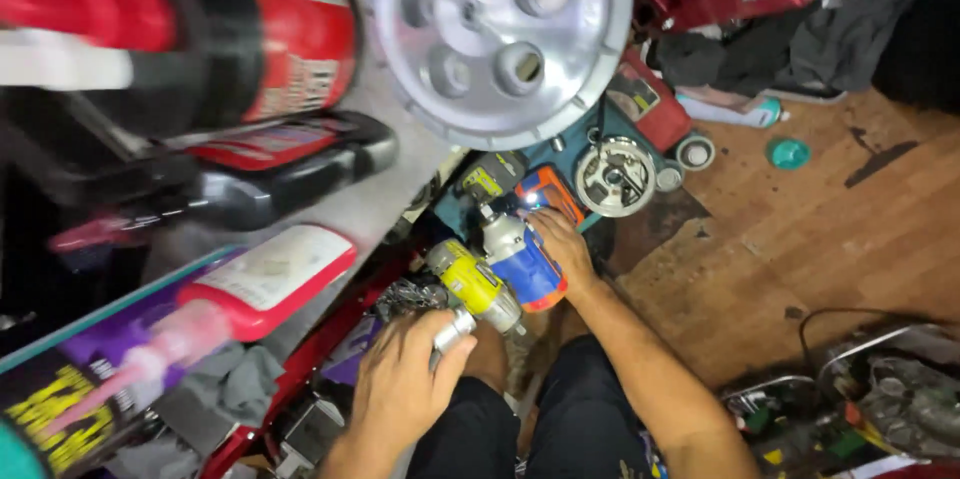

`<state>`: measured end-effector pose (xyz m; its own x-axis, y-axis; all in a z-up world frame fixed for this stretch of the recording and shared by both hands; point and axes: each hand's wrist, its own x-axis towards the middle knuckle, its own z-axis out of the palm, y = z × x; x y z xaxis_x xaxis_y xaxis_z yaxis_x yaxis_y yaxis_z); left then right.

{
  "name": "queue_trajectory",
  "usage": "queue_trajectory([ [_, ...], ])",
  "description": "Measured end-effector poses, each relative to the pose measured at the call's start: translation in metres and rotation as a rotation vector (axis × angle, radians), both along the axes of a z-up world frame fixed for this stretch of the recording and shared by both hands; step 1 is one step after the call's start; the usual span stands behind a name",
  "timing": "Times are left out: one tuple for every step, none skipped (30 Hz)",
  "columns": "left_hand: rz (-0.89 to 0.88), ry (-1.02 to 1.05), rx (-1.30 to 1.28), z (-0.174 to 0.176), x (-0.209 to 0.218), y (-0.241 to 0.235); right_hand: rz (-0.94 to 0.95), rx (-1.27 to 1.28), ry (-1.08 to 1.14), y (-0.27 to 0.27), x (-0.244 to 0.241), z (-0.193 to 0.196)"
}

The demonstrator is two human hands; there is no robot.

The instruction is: Disassembling and servicing a motorcycle clutch assembly using specialized hand tools on a workbench.

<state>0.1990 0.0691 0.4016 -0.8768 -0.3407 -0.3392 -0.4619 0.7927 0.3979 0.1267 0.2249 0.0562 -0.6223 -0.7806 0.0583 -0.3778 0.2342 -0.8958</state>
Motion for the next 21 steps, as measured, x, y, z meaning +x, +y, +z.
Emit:
queue_trajectory([
  [-0.036,0.025,-0.068,0.015,-0.01,0.001,0.01,0.064,0.046,0.001,-0.001,0.003],
  [-0.071,0.049,-0.136,0.031,-0.02,0.002,0.02,0.127,0.094,0.001,-0.002,0.007],
  [-0.061,0.062,-0.141,0.037,-0.018,0.001,0.028,0.124,0.108,0.004,-0.002,0.007],
  [-0.032,0.095,-0.163,0.044,-0.016,0.0,0.027,0.177,0.044,0.008,-0.002,0.009],
  [-0.001,0.129,-0.189,0.051,-0.013,-0.001,0.027,0.226,-0.018,0.009,-0.002,0.011],
  [0.011,0.143,-0.197,0.056,-0.009,-0.006,0.036,0.22,-0.002,0.008,-0.013,0.027],
  [0.073,0.156,-0.197,0.062,-0.004,-0.009,0.026,0.292,-0.109,0.01,-0.022,0.045],
  [0.134,0.168,-0.197,0.068,0.002,-0.012,0.015,0.364,-0.217,0.011,-0.031,0.063],
  [0.146,0.184,-0.202,0.072,0.005,-0.018,0.023,0.36,-0.198,0.017,-0.036,0.072],
  [0.163,0.209,-0.276,0.077,0.009,-0.025,0.097,0.335,-0.166,0.022,-0.041,0.081],
  [0.183,0.234,-0.351,0.082,0.013,-0.031,0.174,0.309,-0.132,0.027,-0.046,0.09],
  [0.198,0.249,-0.357,0.084,0.006,-0.036,0.184,0.306,-0.113,0.035,-0.04,0.095],
  [0.184,0.27,-0.492,0.086,-0.001,-0.043,0.16,0.489,-0.084,0.041,-0.036,0.099],
  [0.172,0.288,-0.628,0.089,-0.006,-0.05,0.129,0.67,-0.052,0.047,-0.031,0.103],
  [0.196,0.304,-0.642,0.083,-0.01,-0.052,0.141,0.659,-0.023,0.056,-0.027,0.114],
  [0.173,0.3,-0.671,0.077,-0.012,-0.055,0.088,0.7,-0.086,0.065,-0.023,0.123],
  [0.159,0.288,-0.702,0.071,-0.013,-0.057,0.046,0.741,-0.148,0.075,-0.019,0.132],
  [0.193,0.295,-0.719,0.064,-0.019,-0.055,0.07,0.73,-0.119,0.094,-0.01,0.133],
  [0.165,0.213,-0.725,0.058,-0.022,-0.054,0.026,0.692,-0.179,0.11,-0.004,0.131],
  [0.138,0.129,-0.726,0.053,-0.024,-0.056,-0.016,0.653,-0.24,0.126,0.001,0.128],
  [0.189,0.119,-0.746,0.054,-0.025,-0.052,0.033,0.642,-0.215,0.142,0.009,0.128],
])
